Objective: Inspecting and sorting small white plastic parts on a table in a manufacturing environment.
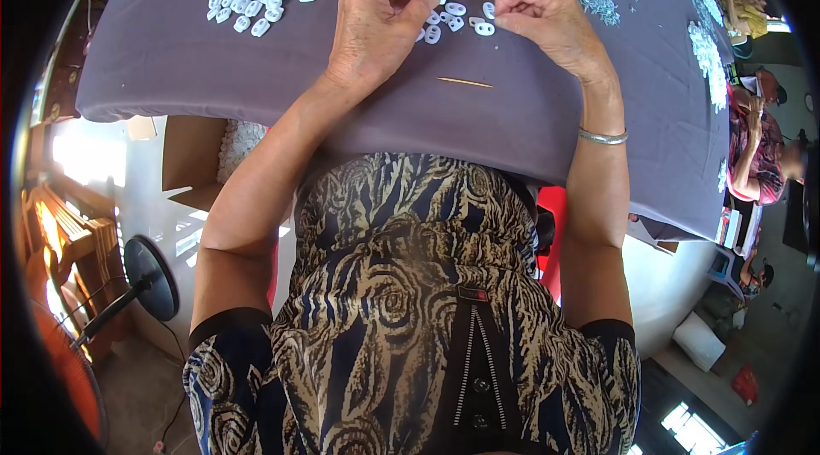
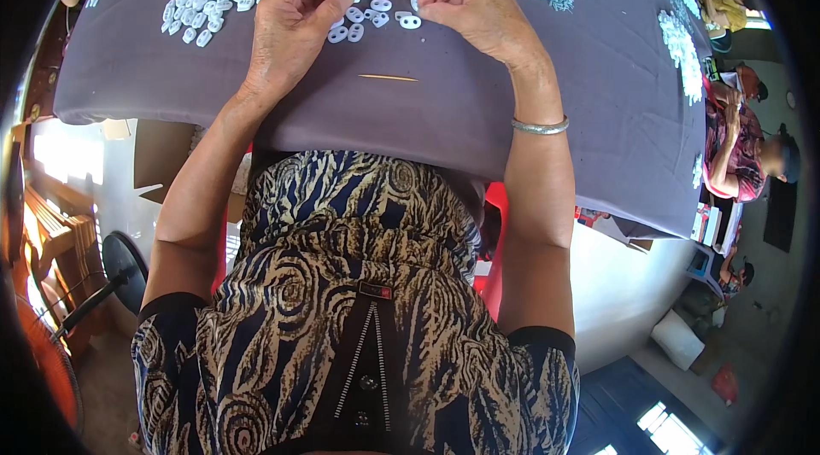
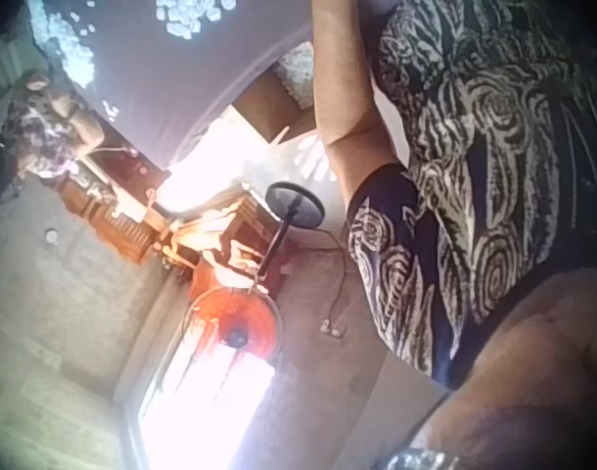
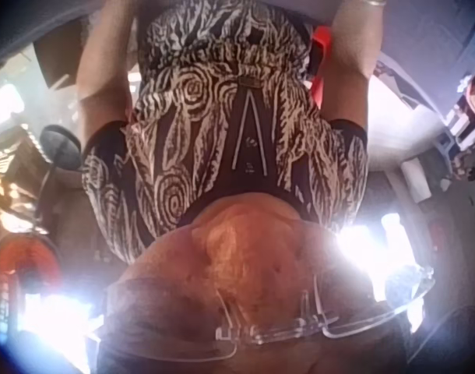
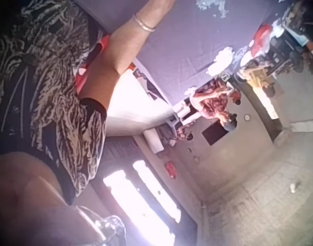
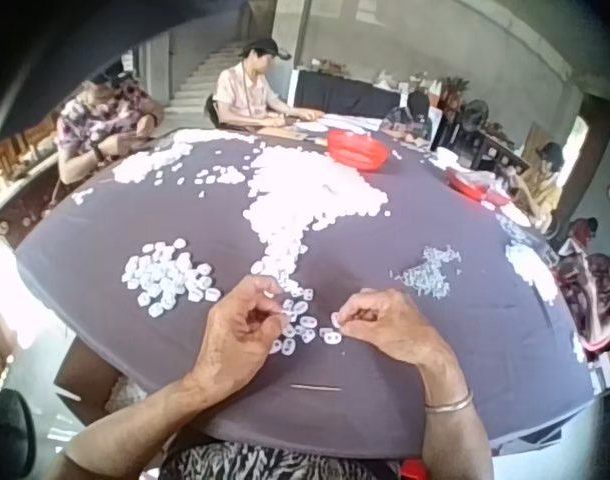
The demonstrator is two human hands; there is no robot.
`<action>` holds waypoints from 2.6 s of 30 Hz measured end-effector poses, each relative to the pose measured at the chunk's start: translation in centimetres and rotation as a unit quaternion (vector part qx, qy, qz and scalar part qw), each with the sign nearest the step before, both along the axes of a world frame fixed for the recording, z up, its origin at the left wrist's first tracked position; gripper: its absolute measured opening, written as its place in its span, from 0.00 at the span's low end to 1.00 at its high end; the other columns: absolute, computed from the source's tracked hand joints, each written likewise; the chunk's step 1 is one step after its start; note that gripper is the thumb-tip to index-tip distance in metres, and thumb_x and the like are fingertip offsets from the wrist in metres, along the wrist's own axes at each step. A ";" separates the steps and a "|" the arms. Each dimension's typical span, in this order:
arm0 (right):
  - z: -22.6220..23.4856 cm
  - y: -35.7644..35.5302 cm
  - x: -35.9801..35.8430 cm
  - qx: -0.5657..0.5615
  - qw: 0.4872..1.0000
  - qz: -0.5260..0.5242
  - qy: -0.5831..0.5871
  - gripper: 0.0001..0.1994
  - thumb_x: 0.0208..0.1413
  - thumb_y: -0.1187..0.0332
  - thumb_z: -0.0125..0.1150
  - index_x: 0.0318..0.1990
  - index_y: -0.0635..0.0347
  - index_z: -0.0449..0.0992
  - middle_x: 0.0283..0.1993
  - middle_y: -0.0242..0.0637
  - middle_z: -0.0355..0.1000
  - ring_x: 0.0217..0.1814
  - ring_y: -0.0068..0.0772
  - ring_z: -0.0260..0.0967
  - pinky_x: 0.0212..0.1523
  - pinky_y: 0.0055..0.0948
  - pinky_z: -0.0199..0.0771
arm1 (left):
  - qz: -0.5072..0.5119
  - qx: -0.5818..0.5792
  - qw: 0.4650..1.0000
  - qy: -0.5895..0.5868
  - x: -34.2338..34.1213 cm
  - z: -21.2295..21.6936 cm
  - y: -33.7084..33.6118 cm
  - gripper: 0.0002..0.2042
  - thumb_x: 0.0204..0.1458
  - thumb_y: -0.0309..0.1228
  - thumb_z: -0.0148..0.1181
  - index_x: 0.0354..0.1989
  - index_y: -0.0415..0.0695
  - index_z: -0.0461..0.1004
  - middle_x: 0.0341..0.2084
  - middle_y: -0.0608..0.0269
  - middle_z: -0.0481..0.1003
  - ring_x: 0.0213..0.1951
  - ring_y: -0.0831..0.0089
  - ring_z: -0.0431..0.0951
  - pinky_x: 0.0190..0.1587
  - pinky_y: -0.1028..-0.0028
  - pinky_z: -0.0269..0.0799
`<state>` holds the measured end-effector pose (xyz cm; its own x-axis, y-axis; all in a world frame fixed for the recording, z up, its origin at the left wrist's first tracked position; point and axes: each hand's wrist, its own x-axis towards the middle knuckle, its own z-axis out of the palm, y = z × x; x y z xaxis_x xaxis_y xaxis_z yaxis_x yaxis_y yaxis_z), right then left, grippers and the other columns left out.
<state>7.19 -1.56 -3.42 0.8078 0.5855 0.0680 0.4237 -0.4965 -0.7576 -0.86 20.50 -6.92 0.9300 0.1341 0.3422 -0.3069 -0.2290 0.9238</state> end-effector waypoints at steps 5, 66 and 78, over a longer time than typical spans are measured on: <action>-0.2 1.2 -0.8 -0.007 0.996 0.074 -0.051 0.06 0.46 0.76 0.66 0.33 0.64 0.76 0.27 0.25 0.69 0.28 0.13 0.63 0.29 0.17 0.66 | 0.010 -0.010 1.000 -0.016 0.0 0.0 -0.2 0.15 0.52 0.20 0.60 0.48 0.42 0.70 0.27 0.71 0.75 0.29 0.87 0.69 0.32 0.84 0.67; -0.1 3.3 -1.9 0.147 0.989 0.014 0.027 0.06 0.59 0.69 0.58 0.40 0.59 0.78 0.29 0.21 0.69 0.26 0.11 0.57 0.27 0.14 0.59 | -0.068 0.008 0.998 -0.002 -0.6 -0.1 -1.3 0.15 0.49 0.22 0.60 0.47 0.40 0.70 0.25 0.64 0.76 0.27 0.79 0.75 0.33 0.77 0.73; -0.2 3.2 -1.7 0.146 0.989 0.026 0.013 0.06 0.58 0.72 0.59 0.40 0.61 0.78 0.29 0.21 0.70 0.27 0.11 0.58 0.28 0.14 0.59 | -0.068 0.007 0.998 0.002 -0.6 0.1 -1.4 0.15 0.49 0.22 0.60 0.47 0.41 0.70 0.25 0.64 0.76 0.27 0.80 0.74 0.34 0.77 0.73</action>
